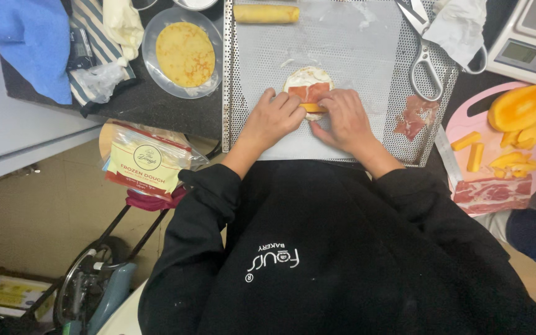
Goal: The person places a cheese stick and a slice of ham on a round dough sheet, then rolls the dough around the filling to form a cylindrical pastry. They use a small knife to trim the seam and scissors to trim the ends, then place the finished roll on a perforated tray.
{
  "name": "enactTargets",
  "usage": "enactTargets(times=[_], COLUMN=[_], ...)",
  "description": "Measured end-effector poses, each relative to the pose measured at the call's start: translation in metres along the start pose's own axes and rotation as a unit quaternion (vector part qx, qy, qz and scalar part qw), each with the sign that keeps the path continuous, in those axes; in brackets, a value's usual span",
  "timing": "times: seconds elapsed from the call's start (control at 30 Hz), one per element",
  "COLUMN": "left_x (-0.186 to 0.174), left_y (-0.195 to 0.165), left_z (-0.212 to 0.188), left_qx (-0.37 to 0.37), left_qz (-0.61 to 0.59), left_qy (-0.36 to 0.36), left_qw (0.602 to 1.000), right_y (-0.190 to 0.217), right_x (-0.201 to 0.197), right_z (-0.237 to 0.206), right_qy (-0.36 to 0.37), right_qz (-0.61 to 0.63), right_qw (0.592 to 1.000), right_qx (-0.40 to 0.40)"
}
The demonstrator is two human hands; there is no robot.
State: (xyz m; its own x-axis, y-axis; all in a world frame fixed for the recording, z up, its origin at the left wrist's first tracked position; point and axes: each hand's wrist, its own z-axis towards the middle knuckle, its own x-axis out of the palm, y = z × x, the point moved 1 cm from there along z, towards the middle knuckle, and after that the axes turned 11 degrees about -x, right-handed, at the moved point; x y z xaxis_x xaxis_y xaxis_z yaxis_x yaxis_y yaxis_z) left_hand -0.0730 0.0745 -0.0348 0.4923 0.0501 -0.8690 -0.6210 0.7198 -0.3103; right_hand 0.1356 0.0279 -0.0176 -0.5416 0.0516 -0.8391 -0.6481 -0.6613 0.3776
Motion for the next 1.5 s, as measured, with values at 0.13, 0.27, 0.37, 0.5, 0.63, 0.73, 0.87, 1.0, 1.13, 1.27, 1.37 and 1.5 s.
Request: enactTargets(times=[0.13,0.27,0.37,0.5,0.63,0.73,0.87,1.0,1.13,1.27,1.37,1.5], left_x=[0.001,-0.003,-0.003,0.004,0.009,0.009,0.006,0.001,-0.001,0.0,-0.001,-0.001], left_y=[0.001,0.001,-0.001,-0.004,-0.003,-0.002,-0.001,-0.001,0.0,0.0,-0.001,-0.001], left_z=[0.002,0.001,-0.001,-0.002,-0.004,-0.005,-0.003,0.0,0.004,0.008,0.009,0.007], left_qx=[-0.016,-0.038,-0.052,-0.072,-0.071,-0.07,-0.074,-0.079,-0.087,-0.084,-0.073,-0.064], left_qz=[-0.014,-0.08,-0.093,-0.072,-0.055,-0.07,-0.09,-0.11,-0.128,-0.122,-0.103,-0.106], left_qy=[0.004,0.034,0.051,0.039,0.018,0.024,0.039,0.061,0.077,0.078,0.074,0.074], left_qw=[1.0,0.995,0.993,0.994,0.996,0.995,0.992,0.989,0.985,0.986,0.989,0.99], right_y=[-0.004,-0.007,-0.008,-0.01,-0.011,-0.012,-0.013,-0.014,-0.014,-0.013,-0.013,-0.013], right_x=[0.001,0.0,-0.001,0.0,-0.001,-0.001,0.0,0.0,-0.002,-0.002,-0.001,0.002], right_z=[0.002,0.002,0.0,-0.001,-0.002,-0.003,-0.004,-0.004,0.0,0.005,0.005,0.002], right_qy=[0.003,-0.006,-0.012,-0.015,-0.013,-0.003,0.005,0.015,0.025,0.029,0.033,0.032], right_qz=[0.0,0.008,0.014,0.008,0.021,0.028,0.053,0.07,0.074,0.061,0.053,0.056], right_qw=[1.0,0.999,0.999,0.999,0.999,1.0,0.998,0.997,0.997,0.998,0.998,0.998], right_qx=[-0.026,-0.037,-0.034,-0.028,-0.024,-0.007,0.026,0.038,0.028,0.013,0.008,0.019])
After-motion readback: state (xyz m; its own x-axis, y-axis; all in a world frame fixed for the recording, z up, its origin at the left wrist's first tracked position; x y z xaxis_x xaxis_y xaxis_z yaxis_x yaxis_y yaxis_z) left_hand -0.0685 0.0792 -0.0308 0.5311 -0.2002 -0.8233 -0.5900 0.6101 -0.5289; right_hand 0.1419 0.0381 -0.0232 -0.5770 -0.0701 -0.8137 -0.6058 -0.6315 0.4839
